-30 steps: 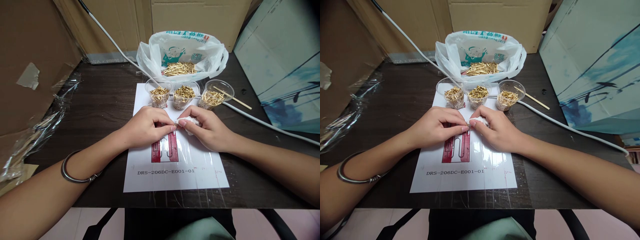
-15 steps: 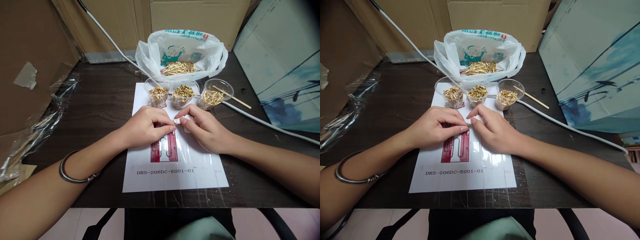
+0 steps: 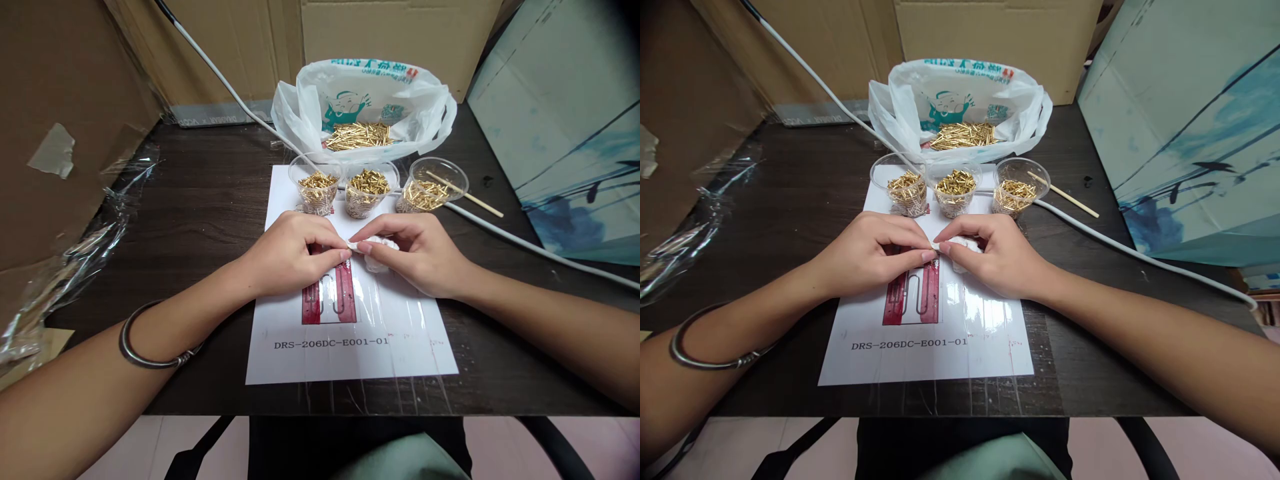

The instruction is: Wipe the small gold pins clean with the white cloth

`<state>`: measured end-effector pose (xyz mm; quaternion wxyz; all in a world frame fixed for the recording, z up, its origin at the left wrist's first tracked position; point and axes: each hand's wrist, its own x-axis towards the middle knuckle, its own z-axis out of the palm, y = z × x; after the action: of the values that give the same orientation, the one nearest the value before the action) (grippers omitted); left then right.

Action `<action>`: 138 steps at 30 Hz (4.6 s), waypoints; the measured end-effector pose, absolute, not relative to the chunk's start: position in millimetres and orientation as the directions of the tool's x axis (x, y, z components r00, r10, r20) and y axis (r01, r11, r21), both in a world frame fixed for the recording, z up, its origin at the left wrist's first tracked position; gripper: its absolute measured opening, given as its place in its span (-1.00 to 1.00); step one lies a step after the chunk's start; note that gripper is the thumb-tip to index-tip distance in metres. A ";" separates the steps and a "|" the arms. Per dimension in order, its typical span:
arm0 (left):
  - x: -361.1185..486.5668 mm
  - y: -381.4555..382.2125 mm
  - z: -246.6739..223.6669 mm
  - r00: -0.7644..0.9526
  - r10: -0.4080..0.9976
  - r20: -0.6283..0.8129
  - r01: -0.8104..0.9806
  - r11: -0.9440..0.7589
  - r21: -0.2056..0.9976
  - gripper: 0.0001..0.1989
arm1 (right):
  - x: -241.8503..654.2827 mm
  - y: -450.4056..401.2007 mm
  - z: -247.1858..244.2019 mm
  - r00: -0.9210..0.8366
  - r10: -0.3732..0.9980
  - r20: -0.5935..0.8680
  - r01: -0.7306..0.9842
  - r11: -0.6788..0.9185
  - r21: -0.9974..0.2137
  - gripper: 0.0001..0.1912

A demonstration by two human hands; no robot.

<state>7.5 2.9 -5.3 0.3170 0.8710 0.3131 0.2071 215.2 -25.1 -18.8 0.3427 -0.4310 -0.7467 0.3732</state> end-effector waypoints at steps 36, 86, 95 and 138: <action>6.7 3.6 -4.4 0.750 0.643 0.156 0.428 -0.651 0.627 -0.78 | 212.2 -24.9 -20.0 -0.372 0.868 0.328 0.368 0.462 -0.807 -0.88; 5.5 3.1 -5.3 0.722 0.671 0.167 0.444 -0.635 0.632 -0.90 | 212.7 -20.7 -16.0 -0.495 0.836 0.237 0.451 0.480 -0.752 -0.84; 7.4 4.6 -8.4 0.717 0.683 0.143 0.454 -0.612 0.647 -0.89 | 212.5 -21.1 -16.8 -0.510 0.816 0.274 0.460 0.527 -0.715 -0.85; 6.6 4.5 -10.1 0.731 0.667 0.142 0.439 -0.620 0.650 -0.86 | 211.0 -22.6 -6.8 -0.550 0.797 0.250 0.543 0.569 -0.617 -0.87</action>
<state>6.6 4.5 -10.1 0.3020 0.8801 0.3142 0.1885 211.0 -22.6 -6.8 0.2611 -0.3958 -0.8464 0.2425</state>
